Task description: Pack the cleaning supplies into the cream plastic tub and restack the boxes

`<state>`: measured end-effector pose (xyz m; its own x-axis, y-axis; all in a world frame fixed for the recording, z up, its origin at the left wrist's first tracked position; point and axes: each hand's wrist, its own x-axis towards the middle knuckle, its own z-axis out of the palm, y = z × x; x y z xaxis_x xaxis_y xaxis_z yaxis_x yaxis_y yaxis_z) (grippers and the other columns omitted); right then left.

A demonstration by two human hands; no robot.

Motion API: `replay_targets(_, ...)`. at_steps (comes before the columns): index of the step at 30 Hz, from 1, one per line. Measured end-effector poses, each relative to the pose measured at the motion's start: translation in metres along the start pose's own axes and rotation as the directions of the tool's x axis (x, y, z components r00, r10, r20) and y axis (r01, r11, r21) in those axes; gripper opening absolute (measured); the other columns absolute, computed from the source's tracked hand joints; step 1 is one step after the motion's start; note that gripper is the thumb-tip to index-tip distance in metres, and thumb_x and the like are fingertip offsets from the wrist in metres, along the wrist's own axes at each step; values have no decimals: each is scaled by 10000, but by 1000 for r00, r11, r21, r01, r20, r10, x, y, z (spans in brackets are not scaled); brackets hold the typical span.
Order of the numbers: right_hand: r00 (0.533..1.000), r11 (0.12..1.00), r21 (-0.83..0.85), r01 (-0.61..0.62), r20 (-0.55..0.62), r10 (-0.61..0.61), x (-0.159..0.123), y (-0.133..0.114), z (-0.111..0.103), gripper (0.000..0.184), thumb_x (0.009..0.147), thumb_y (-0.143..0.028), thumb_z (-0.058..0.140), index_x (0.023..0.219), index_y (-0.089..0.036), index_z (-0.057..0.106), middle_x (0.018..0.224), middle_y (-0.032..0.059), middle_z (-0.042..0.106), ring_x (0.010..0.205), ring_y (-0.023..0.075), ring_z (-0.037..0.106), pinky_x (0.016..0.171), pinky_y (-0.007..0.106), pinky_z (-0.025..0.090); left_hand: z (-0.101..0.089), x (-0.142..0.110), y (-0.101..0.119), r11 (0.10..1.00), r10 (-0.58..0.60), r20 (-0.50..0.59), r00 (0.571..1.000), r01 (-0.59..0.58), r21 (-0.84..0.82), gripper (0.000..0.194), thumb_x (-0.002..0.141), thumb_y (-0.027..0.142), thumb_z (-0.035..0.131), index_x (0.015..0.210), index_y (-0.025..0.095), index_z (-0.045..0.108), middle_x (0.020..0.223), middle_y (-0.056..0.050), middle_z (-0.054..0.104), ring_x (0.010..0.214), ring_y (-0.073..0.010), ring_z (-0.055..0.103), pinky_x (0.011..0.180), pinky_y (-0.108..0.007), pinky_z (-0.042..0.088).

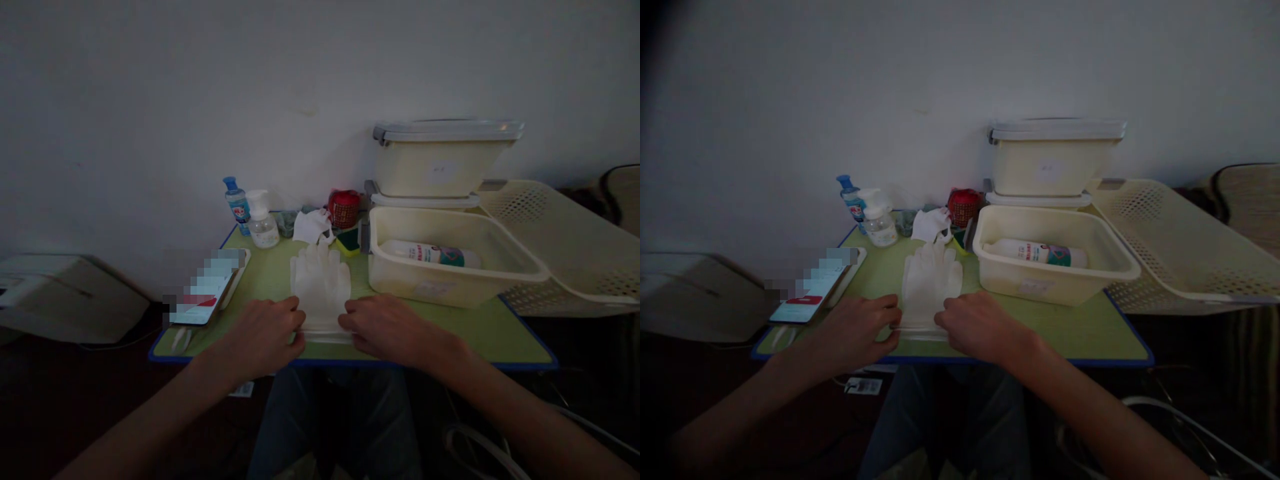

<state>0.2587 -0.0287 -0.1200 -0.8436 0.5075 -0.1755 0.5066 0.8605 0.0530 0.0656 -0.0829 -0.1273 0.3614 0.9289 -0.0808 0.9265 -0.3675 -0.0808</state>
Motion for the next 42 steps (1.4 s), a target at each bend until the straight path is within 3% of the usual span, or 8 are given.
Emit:
replay_targets(4,1000,999,37,-10,25,9,-1,3,1,132,776,-120,505,775,-159,631,788,57,651,729,187,622,559,250,345,5,3,-2,998,49,6,999,-49,-26,220,767,203,408,729,174,623,803,-45,624,638,-191,615,536,-288,393)
replay_targets(7,991,983,162,-92,-82,106,0,8,5,111,788,-158,521,777,-149,631,796,62,647,713,168,603,585,242,360,6,8,-8,985,-56,-45,997,48,-168,182,736,195,451,672,164,618,744,-33,616,635,-169,598,576,-279,412)
replay_targets(12,932,891,428,-152,-239,274,6,11,8,80,713,-70,592,702,-132,641,685,25,616,589,96,544,572,201,369,1,14,-14,886,-195,-137,971,115,-449,146,710,165,497,620,146,612,656,-10,574,578,-112,560,553,-224,418)
replay_targets(22,806,764,643,-52,-425,413,6,9,20,45,695,-85,651,708,-124,669,766,23,592,498,50,523,525,192,442,2,12,-15,796,-287,-274,918,70,-601,153,712,189,519,671,137,657,733,-24,570,550,-85,560,478,-186,475)
replay_targets(30,776,744,664,75,-507,374,6,9,34,100,691,-62,657,631,-140,673,676,25,639,585,91,567,542,191,442,13,11,-14,663,-304,-250,919,16,-749,174,724,221,531,653,136,666,722,-43,656,606,-115,600,553,-204,526)
replay_targets(34,767,589,801,112,-446,461,6,11,41,68,683,-110,661,646,-157,691,677,25,661,583,95,580,515,186,443,18,12,-14,542,-357,-179,917,48,-839,133,687,240,577,657,143,663,698,-37,670,614,-126,614,539,-207,517)
replay_targets(38,751,369,914,168,-362,552,7,12,51,43,659,-205,687,672,-170,707,661,29,664,542,92,567,440,167,417,21,12,-14,382,-383,-46,923,113,-917,156,651,289,615,686,139,643,591,-19,652,529,-124,605,483,-208,495)
replay_targets(42,768,129,961,244,-272,580,9,10,57,123,638,-263,710,726,-178,715,618,1,635,414,52,511,386,154,410,25,13,-15,272,-359,-19,933,86,-958,207,649,341,639,687,138,618,509,1,610,457,-105,569,412,-182,448)
